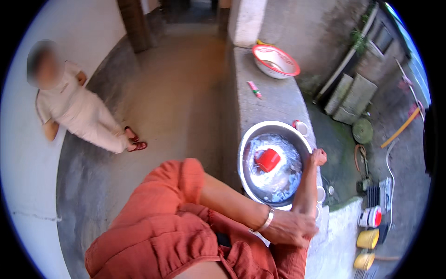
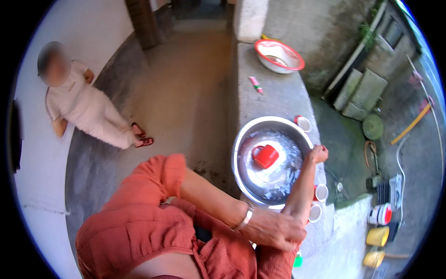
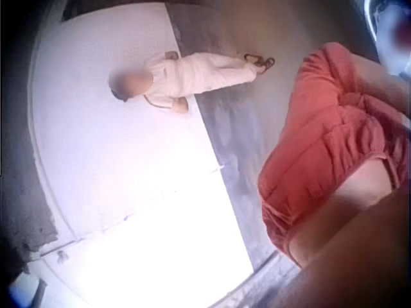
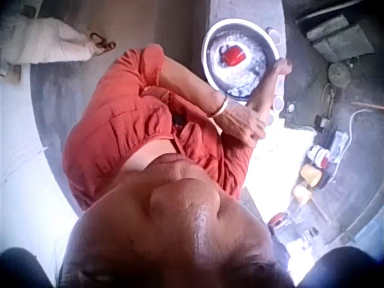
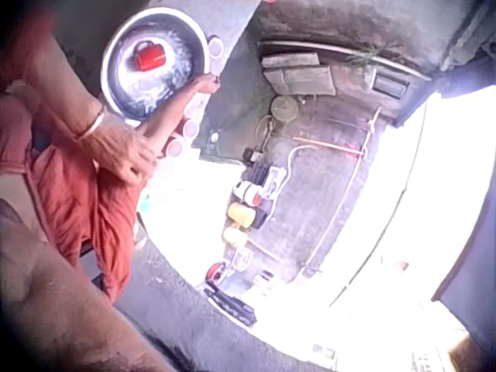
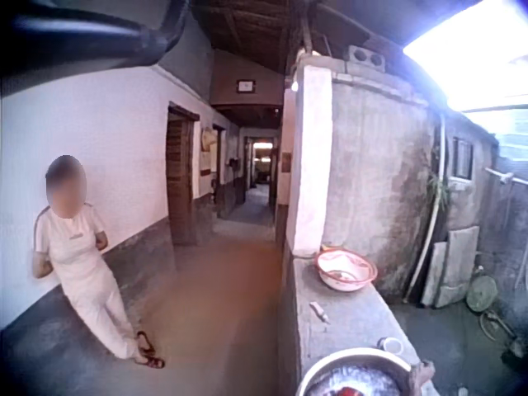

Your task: The person washes red cups in a metal basin filled with water. They scrub the inside and outside of each cup with their hands, rinse them, and place them on the concrete ledge next to the basin. A second person stands nearby observing the process.

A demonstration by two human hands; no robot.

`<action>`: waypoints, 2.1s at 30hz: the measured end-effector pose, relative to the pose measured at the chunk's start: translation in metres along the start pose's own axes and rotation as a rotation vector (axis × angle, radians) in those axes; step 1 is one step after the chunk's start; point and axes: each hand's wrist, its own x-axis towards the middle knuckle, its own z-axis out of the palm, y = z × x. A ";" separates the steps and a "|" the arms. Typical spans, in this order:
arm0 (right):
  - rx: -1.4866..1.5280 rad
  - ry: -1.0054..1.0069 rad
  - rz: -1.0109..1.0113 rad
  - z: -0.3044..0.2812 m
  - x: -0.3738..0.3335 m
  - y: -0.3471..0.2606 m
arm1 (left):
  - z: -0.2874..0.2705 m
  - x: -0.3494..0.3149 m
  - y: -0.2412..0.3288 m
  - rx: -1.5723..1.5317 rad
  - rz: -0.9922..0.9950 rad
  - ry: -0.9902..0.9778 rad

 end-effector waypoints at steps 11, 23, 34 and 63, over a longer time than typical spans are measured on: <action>0.480 0.274 0.470 -0.036 0.022 -0.054 | 0.009 -0.028 -0.003 -0.255 -0.557 0.292; 0.715 0.269 0.585 -0.031 0.046 -0.080 | 0.031 -0.046 -0.007 -0.314 -0.584 0.319; 0.735 0.330 0.540 -0.029 0.035 -0.099 | 0.049 -0.047 -0.018 -0.252 -0.545 0.371; 0.244 -0.897 -0.576 -0.056 -0.198 -0.186 | -0.136 -0.158 -0.223 0.444 -1.217 0.604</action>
